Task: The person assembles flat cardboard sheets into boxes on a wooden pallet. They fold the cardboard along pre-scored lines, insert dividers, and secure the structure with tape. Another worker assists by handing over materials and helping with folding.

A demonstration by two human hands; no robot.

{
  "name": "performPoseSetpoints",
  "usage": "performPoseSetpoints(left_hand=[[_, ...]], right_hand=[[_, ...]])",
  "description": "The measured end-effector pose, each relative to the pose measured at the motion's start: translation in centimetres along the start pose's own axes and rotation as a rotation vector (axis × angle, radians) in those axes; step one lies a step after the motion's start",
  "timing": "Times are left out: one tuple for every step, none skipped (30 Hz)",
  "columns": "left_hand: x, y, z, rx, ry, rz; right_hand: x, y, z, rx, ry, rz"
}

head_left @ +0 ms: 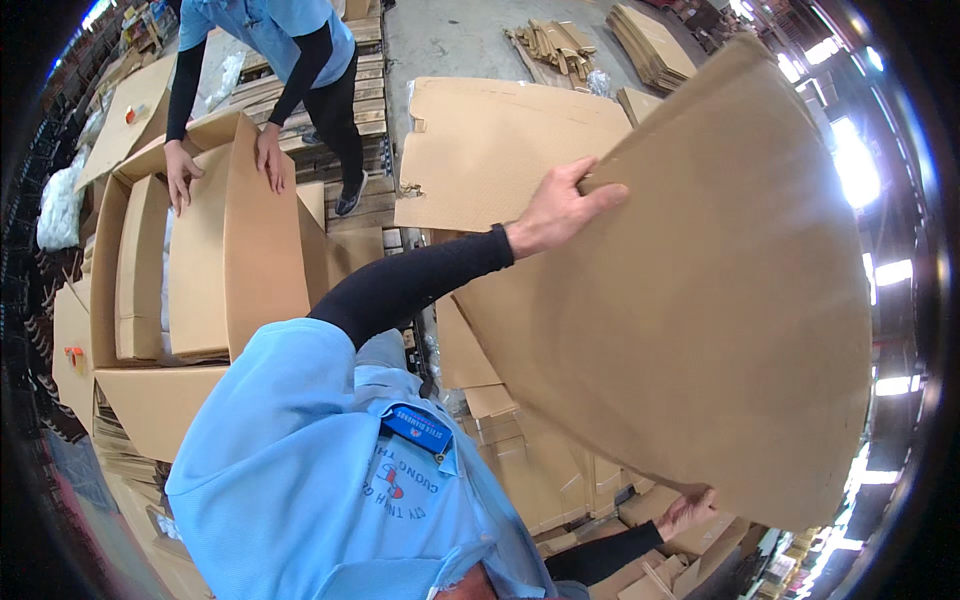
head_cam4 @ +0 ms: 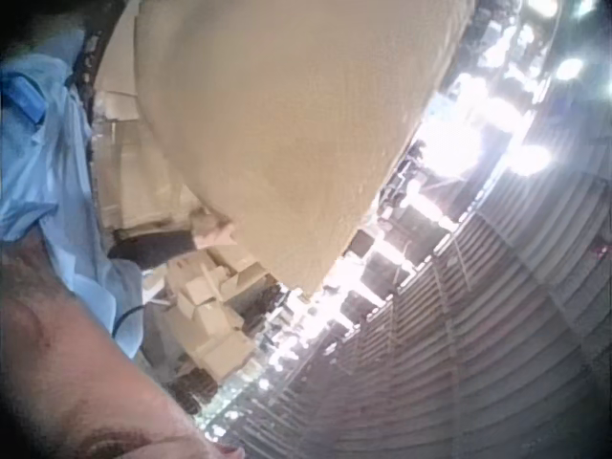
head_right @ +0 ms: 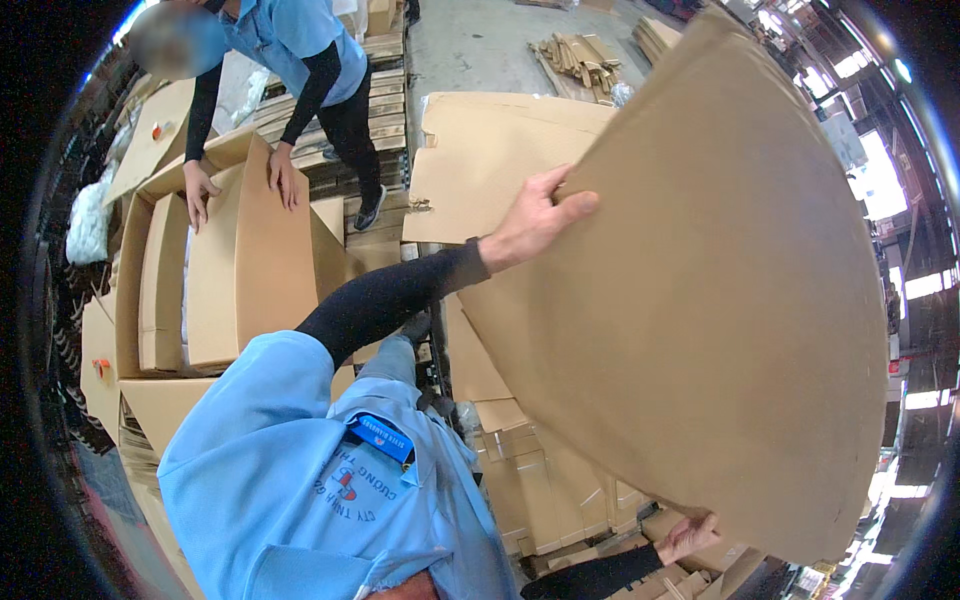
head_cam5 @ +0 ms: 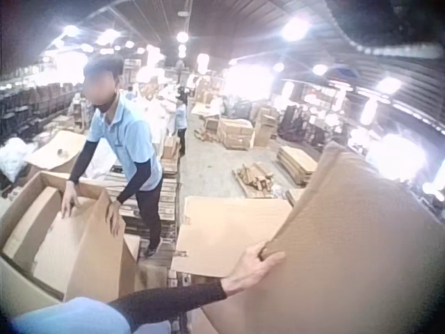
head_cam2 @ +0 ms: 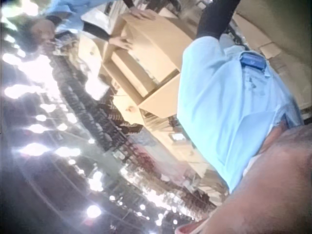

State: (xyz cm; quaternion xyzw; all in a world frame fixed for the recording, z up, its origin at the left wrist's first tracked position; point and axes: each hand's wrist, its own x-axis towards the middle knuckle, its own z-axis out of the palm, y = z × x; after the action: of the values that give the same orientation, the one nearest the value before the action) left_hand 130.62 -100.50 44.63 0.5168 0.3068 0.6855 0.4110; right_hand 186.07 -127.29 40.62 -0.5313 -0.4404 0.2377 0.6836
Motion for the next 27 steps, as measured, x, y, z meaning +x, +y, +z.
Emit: performPoseSetpoints(left_hand=[[0.7,-0.4,0.1,0.014,0.002,0.005],[1.2,-1.2,-0.1,0.012,-0.008,-0.025],[1.4,-2.2,1.1,-0.025,-0.053,-0.051],[1.4,-3.5,0.7,-0.033,-0.071,-0.081],[1.3,-4.9,-0.1,0.019,-0.11,-0.137],[0.6,-6.7,-1.2,0.077,-0.152,-0.199],[-0.4,-8.8,-2.3,0.133,-0.199,-0.265],[-1.5,-10.9,-3.2,0.06,-0.061,-0.311],[-3.1,-13.4,-4.3,-0.018,0.072,-0.356],[-4.3,-17.0,-7.4,0.377,0.092,-0.427],[-6.3,-23.0,-12.3,0.665,0.15,-0.438],[-8.2,-24.6,-14.4,0.581,0.329,-0.533],[-9.7,-26.0,-17.6,0.556,0.357,-0.686],[-11.1,-27.4,-20.5,0.703,0.439,-0.805],[-12.6,-28.8,-23.3,0.852,0.523,-0.921],[-14.2,-30.0,-25.8,1.006,0.6,-1.041],[-15.5,-30.7,-28.4,0.935,0.611,-1.066],[-16.3,-31.5,-30.9,0.862,0.625,-1.087],[-17.7,-33.5,-34.2,0.752,0.75,-0.963],[-18.5,-35.7,-36.1,0.639,0.871,-0.833],[-17.7,-35.7,-35.6,0.478,0.84,-0.902],[-16.4,-34.1,-35.3,0.323,0.799,-0.971],[-14.7,-32.1,-34.4,0.208,0.753,-1.074],[-14.3,-31.5,-34.3,0.206,0.719,-1.095],[-14.3,-31.2,-34.5,0.201,0.689,-1.117],[-14.4,-31.1,-34.9,0.197,0.661,-1.137],[-14.9,-31.9,-36.3,0.244,0.554,-1.097]], right_hand=[[-0.2,-1.6,2.2,0.064,0.002,-0.075],[-0.8,-2.9,4.5,0.028,0.057,-0.111],[-2.7,-5.3,5.3,-0.03,0.147,-0.172],[-2.9,-5.8,6.4,-0.069,0.208,-0.212],[-2.6,-5.0,3.2,-0.07,0.146,-0.177],[-3.2,-5.8,4.5,-0.127,0.164,-0.171],[-3.9,-7.3,7.0,-0.188,0.184,-0.163],[-4.5,-8.6,8.6,-0.25,0.211,-0.161],[-5.0,-9.6,8.5,-0.256,0.244,-0.141],[-5.1,-10.5,8.3,-0.258,0.272,-0.123],[-4.0,-11.2,8.6,-0.24,0.271,-0.108],[-4.3,-12.4,7.5,-0.282,0.293,-0.122],[-4.8,-14.0,6.3,-0.32,0.314,-0.14],[-4.8,-15.2,5.9,-0.347,0.326,-0.156],[-4.6,-16.5,6.2,-0.393,0.367,-0.173],[-4.6,-18.2,6.6,-0.447,0.407,-0.187],[-4.8,-19.9,7.2,-0.501,0.447,-0.201],[-4.7,-21.3,8.5,-0.521,0.493,-0.209],[-3.6,-22.3,10.5,-0.524,0.522,-0.217],[-2.7,-22.7,11.8,-0.523,0.55,-0.227],[-2.7,-23.3,11.6,-0.574,0.518,-0.277],[-3.3,-23.5,13.2,-0.589,0.572,-0.301],[-3.6,-23.6,16.1,-0.602,0.624,-0.323],[-3.3,-23.5,18.8,-0.598,0.663,-0.347],[-3.0,-23.5,20.8,-0.687,0.619,-0.394],[-2.8,-22.9,21.8,-0.71,0.624,-0.413],[-2.3,-21.8,22.5,-0.721,0.622,-0.434]])
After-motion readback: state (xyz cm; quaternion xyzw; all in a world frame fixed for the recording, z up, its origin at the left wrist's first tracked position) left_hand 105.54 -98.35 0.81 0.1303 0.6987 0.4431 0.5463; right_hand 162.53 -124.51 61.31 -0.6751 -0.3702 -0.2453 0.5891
